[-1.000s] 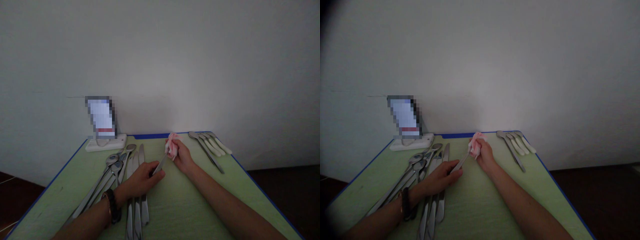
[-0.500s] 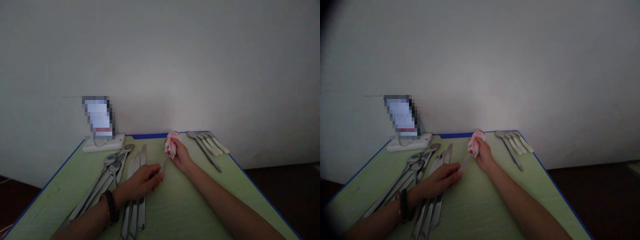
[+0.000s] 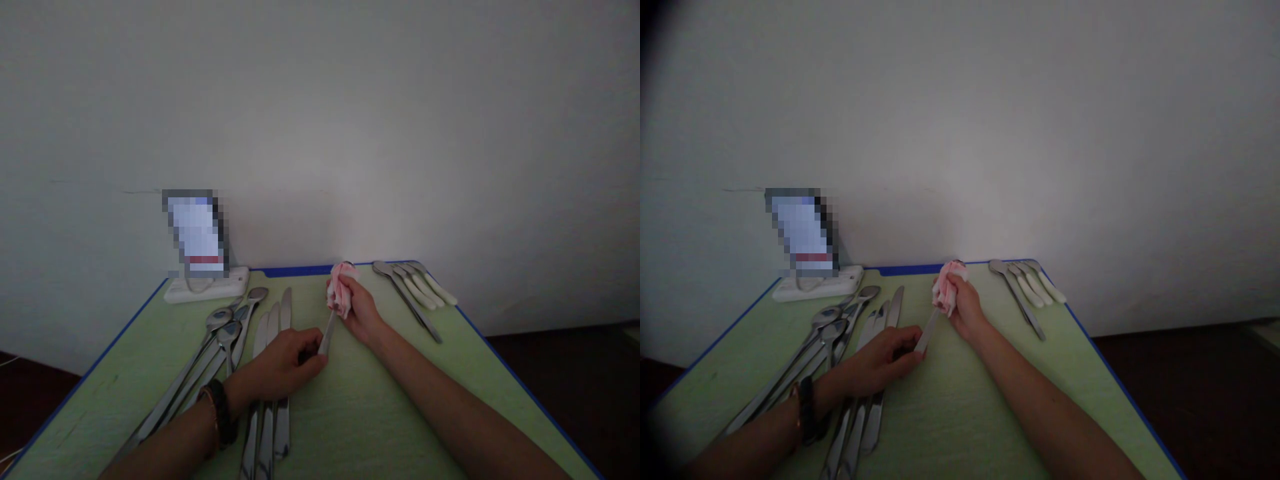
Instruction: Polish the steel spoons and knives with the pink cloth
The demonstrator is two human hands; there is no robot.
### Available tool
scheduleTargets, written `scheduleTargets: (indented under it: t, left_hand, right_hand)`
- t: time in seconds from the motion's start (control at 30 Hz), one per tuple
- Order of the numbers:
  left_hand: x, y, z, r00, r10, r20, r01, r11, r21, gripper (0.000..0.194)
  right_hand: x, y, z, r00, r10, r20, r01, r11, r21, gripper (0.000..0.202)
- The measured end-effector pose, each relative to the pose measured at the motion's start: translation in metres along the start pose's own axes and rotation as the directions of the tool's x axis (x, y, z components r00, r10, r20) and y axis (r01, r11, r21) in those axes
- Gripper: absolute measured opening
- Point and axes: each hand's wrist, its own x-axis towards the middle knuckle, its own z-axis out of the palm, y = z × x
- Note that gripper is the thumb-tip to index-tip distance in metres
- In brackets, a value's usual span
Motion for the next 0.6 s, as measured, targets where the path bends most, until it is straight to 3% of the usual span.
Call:
scheduleTargets:
  t: [0.6]
  left_hand:
    - [0.0015,0.0008,0.0016,1.000,-0.004,-0.028,0.006,0.997,0.074,0.020]
  right_hand:
    - [-0.0013,0.0045,-0.0028,0.993,-0.047,0.110,0.056,0.995,-0.077,0.017]
